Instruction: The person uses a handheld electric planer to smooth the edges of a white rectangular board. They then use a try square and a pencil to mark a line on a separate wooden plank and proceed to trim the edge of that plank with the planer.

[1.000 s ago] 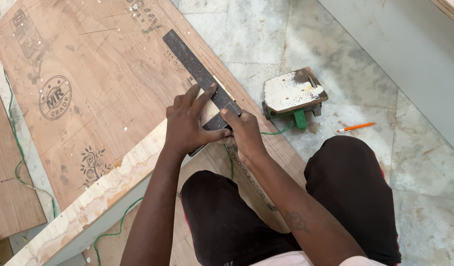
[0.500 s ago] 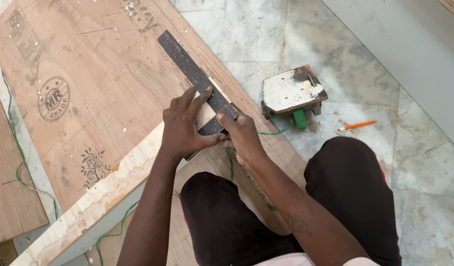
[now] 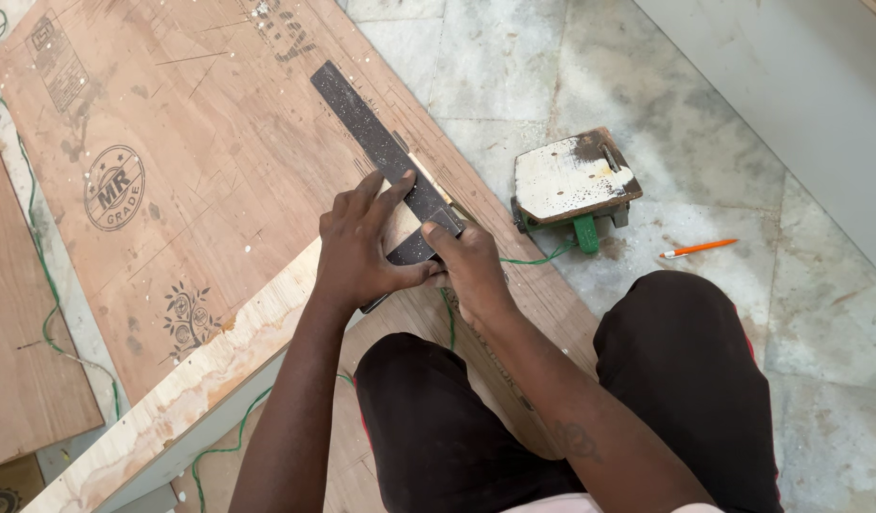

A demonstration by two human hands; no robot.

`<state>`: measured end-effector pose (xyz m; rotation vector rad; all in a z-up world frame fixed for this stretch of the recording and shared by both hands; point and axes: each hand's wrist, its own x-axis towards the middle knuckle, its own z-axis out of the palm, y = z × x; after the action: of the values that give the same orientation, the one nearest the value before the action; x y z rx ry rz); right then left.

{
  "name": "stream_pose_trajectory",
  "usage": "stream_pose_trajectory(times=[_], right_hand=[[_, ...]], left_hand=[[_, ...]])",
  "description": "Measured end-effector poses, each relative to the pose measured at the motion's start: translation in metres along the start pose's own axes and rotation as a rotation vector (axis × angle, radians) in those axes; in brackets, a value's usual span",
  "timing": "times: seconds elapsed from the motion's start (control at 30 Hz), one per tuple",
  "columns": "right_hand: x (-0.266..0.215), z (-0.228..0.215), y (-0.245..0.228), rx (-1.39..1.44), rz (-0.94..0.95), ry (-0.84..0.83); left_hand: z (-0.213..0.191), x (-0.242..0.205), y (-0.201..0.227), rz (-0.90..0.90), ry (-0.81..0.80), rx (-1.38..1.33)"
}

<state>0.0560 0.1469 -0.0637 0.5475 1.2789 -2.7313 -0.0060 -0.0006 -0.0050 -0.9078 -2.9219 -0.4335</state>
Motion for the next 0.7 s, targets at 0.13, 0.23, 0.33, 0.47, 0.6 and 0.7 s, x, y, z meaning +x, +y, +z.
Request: stream_pose_trajectory(times=[0.13,0.23,0.33,0.47,0.6,0.7], right_hand=[[0.002,0.003,-0.002,-0.016,0.009,0.011],[0.003,0.005,-0.004,0.011,0.019,0.004],[0.005,0.006,-0.004,-0.012,0.015,0.042],[0.006,0.008,-0.005,-0.014,-0.005,0.036],[0.007,0.011,-0.009,-0.02,0.001,0.029],[0.007,0.012,-0.011,-0.023,0.012,0.033]], left_hand=[[-0.003,0.003,0.001,-0.012,-0.016,-0.001],[-0.005,0.005,0.001,-0.024,-0.019,0.003],[-0.006,0.005,0.002,-0.028,-0.015,-0.014],[-0.008,0.007,0.002,-0.04,-0.027,-0.035],[-0.01,0.01,0.003,-0.04,-0.021,-0.028],[-0.01,0.009,0.001,-0.035,-0.011,-0.043]])
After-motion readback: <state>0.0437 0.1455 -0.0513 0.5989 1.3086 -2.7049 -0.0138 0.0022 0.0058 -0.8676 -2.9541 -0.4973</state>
